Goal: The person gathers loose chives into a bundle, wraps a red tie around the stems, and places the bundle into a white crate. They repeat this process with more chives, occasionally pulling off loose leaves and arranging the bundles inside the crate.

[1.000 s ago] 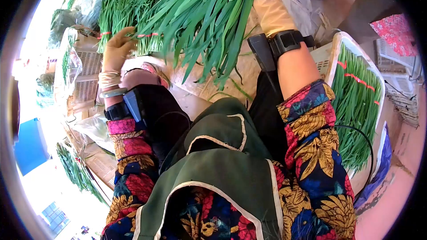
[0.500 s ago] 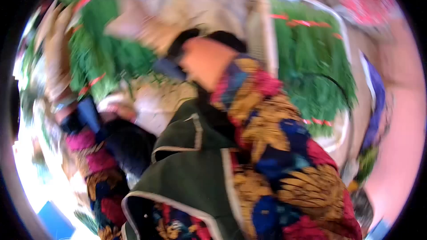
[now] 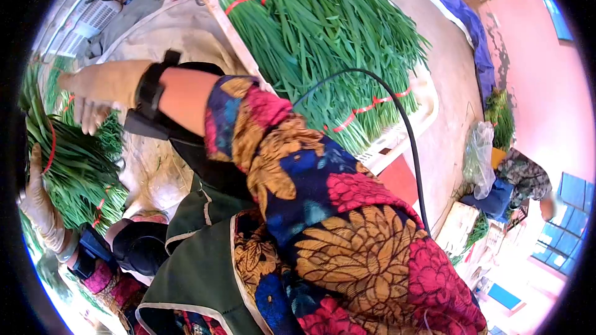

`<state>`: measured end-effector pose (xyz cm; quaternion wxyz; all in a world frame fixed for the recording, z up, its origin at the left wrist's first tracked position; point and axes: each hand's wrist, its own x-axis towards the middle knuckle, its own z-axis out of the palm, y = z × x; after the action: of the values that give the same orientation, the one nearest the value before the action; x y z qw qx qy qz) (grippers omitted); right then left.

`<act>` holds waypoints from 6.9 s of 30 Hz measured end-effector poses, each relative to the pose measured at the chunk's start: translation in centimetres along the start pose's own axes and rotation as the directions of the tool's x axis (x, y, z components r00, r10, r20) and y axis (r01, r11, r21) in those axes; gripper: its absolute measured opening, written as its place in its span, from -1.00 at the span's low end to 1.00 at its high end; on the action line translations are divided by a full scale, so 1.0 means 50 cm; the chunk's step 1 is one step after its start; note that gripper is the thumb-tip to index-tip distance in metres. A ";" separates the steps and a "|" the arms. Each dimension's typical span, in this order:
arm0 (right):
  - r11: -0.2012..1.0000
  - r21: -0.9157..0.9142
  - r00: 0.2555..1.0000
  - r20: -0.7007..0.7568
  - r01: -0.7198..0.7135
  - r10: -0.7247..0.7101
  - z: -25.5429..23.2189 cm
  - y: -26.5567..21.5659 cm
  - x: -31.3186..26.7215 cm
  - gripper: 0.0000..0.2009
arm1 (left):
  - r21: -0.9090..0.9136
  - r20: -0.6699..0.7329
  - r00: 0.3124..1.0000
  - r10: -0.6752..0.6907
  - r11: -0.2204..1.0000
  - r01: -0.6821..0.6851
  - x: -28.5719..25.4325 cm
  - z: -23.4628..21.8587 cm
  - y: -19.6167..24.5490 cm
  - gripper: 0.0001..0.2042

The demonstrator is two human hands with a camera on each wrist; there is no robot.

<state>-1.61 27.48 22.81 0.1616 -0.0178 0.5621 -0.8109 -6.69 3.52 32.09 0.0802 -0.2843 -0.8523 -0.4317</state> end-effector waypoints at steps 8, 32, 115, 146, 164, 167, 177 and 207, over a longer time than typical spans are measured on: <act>0.793 0.357 0.835 0.061 0.493 -0.546 -0.124 0.013 -0.203 -0.52 | 0.041 0.401 0.444 0.802 0.468 -0.883 -0.054 0.194 0.244 -0.51; 0.511 -0.434 0.513 -0.858 -0.742 0.016 -0.033 0.386 -0.800 0.15 | -0.159 0.595 0.567 0.570 0.775 -0.612 -0.121 0.297 0.124 -0.42; 0.562 -0.452 0.652 -0.725 -0.693 0.221 0.120 0.499 1.186 -0.14 | 0.415 0.405 0.614 -0.678 0.734 0.538 -0.241 -0.223 -0.438 -0.23; 0.776 -0.622 0.980 0.199 0.101 0.031 0.235 0.005 0.342 -0.36 | -0.426 -0.459 0.738 -0.495 0.852 0.306 -0.177 -0.114 -0.352 -0.22; 0.104 -0.756 0.758 0.619 0.646 -0.207 0.254 -0.087 0.118 -0.21 | -0.914 -0.204 0.908 -0.367 0.403 -0.042 -0.256 -0.021 -0.187 -0.86; 0.115 -0.797 0.806 0.583 0.592 -0.107 0.268 -0.147 0.098 -0.25 | -0.903 -0.167 0.905 -0.391 0.430 0.019 -0.251 -0.033 -0.207 -0.83; 0.181 -0.711 0.731 0.636 0.680 -0.248 0.237 -0.133 0.103 -0.47 | -0.995 0.066 0.977 -0.202 0.053 0.078 -0.249 -0.091 -0.304 -0.86; -0.052 -0.927 0.784 0.344 0.373 -0.516 0.187 -0.045 -0.014 -0.73 | -0.913 -0.355 0.772 -0.528 0.372 -0.166 -0.255 -0.089 -0.290 -0.69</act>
<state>0.48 19.93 28.41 -0.1941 -0.2542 0.9152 -0.2452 -4.68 -11.99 19.94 0.1243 -0.0240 -0.4240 -0.8968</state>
